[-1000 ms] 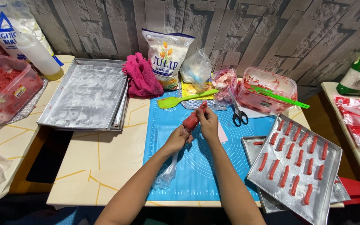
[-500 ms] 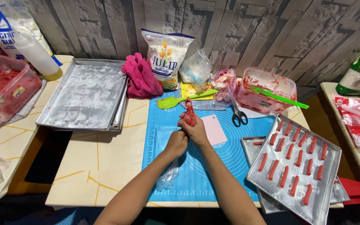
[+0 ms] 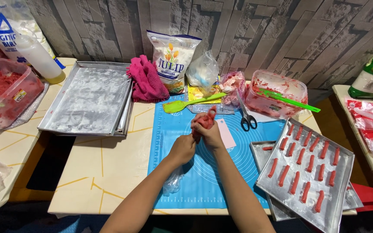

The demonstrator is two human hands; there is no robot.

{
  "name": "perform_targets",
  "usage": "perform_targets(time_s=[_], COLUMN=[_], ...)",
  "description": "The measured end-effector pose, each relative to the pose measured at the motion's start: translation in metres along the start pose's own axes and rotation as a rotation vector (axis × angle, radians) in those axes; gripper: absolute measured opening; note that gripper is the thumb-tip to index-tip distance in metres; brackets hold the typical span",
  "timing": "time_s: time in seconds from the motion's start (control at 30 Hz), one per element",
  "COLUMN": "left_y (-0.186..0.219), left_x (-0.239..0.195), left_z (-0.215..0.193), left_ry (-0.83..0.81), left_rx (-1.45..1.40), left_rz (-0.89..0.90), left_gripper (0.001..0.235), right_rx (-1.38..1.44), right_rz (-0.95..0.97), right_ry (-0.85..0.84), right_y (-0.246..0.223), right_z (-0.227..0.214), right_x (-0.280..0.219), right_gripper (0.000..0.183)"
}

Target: The person pipes red dough onto a baking tray using a piping bag and a pink scraper to smooth the lines. They then fill another piping bag with red dough from a container and continue piping onto a second tray.

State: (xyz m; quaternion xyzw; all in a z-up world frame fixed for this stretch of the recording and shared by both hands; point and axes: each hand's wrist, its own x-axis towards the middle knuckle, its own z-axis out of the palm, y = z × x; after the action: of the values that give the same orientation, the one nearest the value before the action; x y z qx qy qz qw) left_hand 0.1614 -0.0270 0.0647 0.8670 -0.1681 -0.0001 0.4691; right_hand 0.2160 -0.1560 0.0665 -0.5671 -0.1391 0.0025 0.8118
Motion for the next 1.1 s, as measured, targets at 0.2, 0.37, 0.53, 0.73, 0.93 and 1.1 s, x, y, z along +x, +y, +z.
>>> perform_targets(time_s=[0.2,0.37,0.53,0.73,0.93,1.1], left_y=[-0.007,0.006,0.008,0.010,0.029,0.018], left_x=[-0.002,-0.006,-0.006,-0.007,-0.012,-0.011], left_z=[0.015,0.010,0.010,0.003,-0.007,0.000], left_ry=[-0.097,-0.104,-0.102,-0.120,-0.186,-0.188], left_rx=[0.119,0.097,0.113,0.114,0.152,0.143], left_rz=[-0.012,0.002,0.005,-0.027,-0.035,-0.026], left_gripper=[0.028,0.027,0.026,0.025,0.021,0.020], right_rx=[-0.025,0.010,0.064,-0.002,0.023,0.103], right_rz=[0.070,0.069,0.026,0.040,0.090,0.110], right_ry=[0.035,0.031,0.001,0.051,-0.005,-0.091], right_y=[0.009,-0.007,-0.004,-0.011,-0.001,-0.003], right_z=[-0.008,0.005,0.003,0.000,-0.012,-0.011], right_x=[-0.001,-0.006,-0.006,-0.005,0.000,0.001], right_gripper=[0.034,0.040,0.044,0.043,0.043,0.051])
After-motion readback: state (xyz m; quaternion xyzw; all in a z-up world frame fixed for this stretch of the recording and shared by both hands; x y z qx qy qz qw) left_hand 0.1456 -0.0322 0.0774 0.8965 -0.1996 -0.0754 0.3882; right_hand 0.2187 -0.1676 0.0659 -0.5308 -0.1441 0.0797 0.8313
